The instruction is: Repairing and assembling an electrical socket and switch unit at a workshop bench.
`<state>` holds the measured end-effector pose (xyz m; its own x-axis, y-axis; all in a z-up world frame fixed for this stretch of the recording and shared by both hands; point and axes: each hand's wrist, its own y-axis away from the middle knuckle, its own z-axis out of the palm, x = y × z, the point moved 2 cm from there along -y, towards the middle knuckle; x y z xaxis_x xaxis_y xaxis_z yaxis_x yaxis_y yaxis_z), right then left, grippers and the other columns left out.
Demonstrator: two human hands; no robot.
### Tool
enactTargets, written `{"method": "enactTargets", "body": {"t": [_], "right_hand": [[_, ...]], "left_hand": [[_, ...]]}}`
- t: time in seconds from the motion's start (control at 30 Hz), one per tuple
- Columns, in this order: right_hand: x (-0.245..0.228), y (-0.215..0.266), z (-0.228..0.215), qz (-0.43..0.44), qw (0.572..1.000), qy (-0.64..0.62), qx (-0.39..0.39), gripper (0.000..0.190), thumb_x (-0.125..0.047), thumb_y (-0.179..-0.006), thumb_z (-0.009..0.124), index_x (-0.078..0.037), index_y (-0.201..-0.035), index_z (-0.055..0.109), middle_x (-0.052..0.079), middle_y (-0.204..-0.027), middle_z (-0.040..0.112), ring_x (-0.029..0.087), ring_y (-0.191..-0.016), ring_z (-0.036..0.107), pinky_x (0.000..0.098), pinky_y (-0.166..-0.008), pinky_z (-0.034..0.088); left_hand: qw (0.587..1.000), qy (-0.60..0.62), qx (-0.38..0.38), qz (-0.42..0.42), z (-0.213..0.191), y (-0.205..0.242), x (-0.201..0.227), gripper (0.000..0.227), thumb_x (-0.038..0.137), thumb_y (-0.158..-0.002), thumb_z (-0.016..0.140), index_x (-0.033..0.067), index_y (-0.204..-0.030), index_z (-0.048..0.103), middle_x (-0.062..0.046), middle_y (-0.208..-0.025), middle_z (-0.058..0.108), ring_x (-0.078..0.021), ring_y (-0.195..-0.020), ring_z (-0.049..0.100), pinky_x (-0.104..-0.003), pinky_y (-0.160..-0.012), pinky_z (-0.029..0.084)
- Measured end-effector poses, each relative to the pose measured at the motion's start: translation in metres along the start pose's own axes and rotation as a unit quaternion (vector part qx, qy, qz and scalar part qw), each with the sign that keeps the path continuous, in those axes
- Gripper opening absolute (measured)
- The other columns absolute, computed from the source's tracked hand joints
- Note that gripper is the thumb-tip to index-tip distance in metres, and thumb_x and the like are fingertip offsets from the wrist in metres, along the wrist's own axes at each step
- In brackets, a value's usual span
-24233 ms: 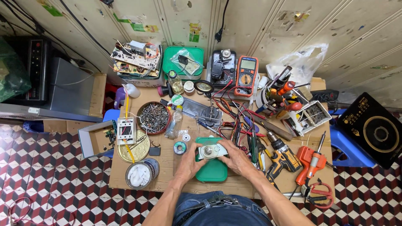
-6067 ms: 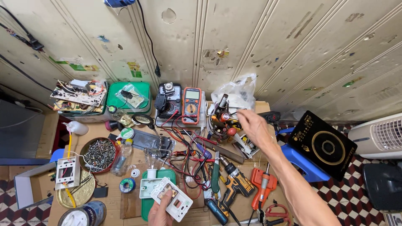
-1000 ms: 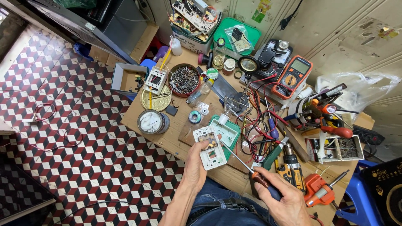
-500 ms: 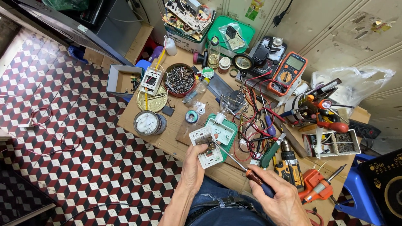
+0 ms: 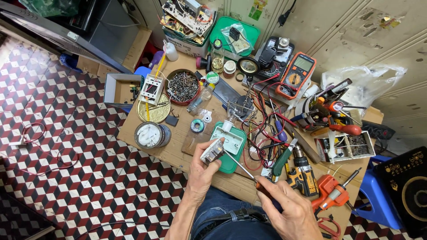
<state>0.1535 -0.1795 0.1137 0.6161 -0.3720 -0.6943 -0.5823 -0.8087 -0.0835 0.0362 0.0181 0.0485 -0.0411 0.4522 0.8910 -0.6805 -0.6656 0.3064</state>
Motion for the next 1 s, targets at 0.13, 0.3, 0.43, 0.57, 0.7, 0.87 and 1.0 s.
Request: {"method": "enactTargets", "body": {"t": [0.13,0.3,0.43,0.57,0.7,0.87,1.0], "right_hand": [[-0.003,-0.001,0.002,-0.036,0.996,0.076,0.009,0.043,-0.012,-0.076,0.081,-0.010,-0.118,0.073,0.007,-0.081,0.066,0.018,-0.061,0.069,0.0346,-0.055,0.056],[-0.001,0.000,0.007,0.030,0.999,0.006,-0.011,0.043,-0.010,-0.077,0.080,-0.008,-0.119,0.073,0.007,-0.081,0.070,0.017,-0.064,0.071,0.0310,-0.061,0.057],[0.004,0.002,0.007,0.041,0.997,-0.059,-0.003,0.040,-0.011,-0.080,0.078,-0.006,-0.120,0.071,0.007,-0.090,0.076,0.015,-0.075,0.077,0.0287,-0.067,0.060],[0.012,0.003,0.009,0.106,0.991,-0.081,-0.028,0.037,-0.014,-0.082,0.077,-0.005,-0.119,0.073,0.009,-0.100,0.080,0.018,-0.089,0.077,0.0296,-0.079,0.060],[0.016,0.004,0.012,0.187,0.975,-0.115,-0.042,0.039,-0.016,-0.082,0.077,-0.007,-0.120,0.074,0.009,-0.107,0.082,0.016,-0.096,0.080,0.0292,-0.085,0.059],[0.020,0.004,0.016,0.227,0.962,-0.141,-0.058,0.039,-0.017,-0.083,0.077,-0.010,-0.121,0.074,0.009,-0.106,0.081,0.014,-0.096,0.078,0.0287,-0.086,0.058],[0.013,-0.005,0.011,0.287,0.947,-0.123,-0.079,0.039,-0.025,-0.085,0.079,-0.014,-0.122,0.075,0.007,-0.106,0.079,0.016,-0.096,0.079,0.0287,-0.087,0.058]], "left_hand": [[0.999,-0.040,-0.009,0.003,0.001,0.001,0.005,0.047,-0.002,-0.085,0.059,0.0073,-0.131,0.057,-0.007,-0.136,0.067,-0.0140,-0.122,0.060,-0.032,-0.108,0.044],[0.998,-0.056,-0.004,0.002,0.002,0.001,0.011,0.044,-0.001,-0.086,0.058,0.0079,-0.129,0.057,-0.006,-0.134,0.068,-0.0148,-0.120,0.062,-0.032,-0.107,0.048],[0.997,-0.072,-0.009,0.019,0.003,0.000,0.010,0.045,-0.001,-0.087,0.058,0.0074,-0.132,0.057,-0.008,-0.129,0.068,-0.0151,-0.117,0.061,-0.032,-0.104,0.048],[0.998,-0.062,-0.018,0.021,0.005,-0.001,0.013,0.045,-0.002,-0.086,0.057,0.0083,-0.130,0.056,-0.005,-0.132,0.067,-0.0130,-0.118,0.061,-0.031,-0.104,0.048],[0.997,-0.072,-0.014,0.010,0.005,-0.001,0.012,0.045,-0.001,-0.086,0.058,0.0095,-0.130,0.057,-0.005,-0.130,0.068,-0.0132,-0.115,0.061,-0.031,-0.101,0.048],[0.995,-0.095,-0.007,0.023,0.000,0.000,0.006,0.045,0.001,-0.086,0.059,0.0096,-0.131,0.058,-0.005,-0.124,0.068,-0.0128,-0.115,0.061,-0.029,-0.102,0.048],[0.997,-0.073,-0.009,0.025,0.001,-0.005,-0.002,0.044,0.003,-0.088,0.061,0.0084,-0.131,0.058,-0.004,-0.124,0.068,-0.0122,-0.113,0.061,-0.028,-0.100,0.048]]}}
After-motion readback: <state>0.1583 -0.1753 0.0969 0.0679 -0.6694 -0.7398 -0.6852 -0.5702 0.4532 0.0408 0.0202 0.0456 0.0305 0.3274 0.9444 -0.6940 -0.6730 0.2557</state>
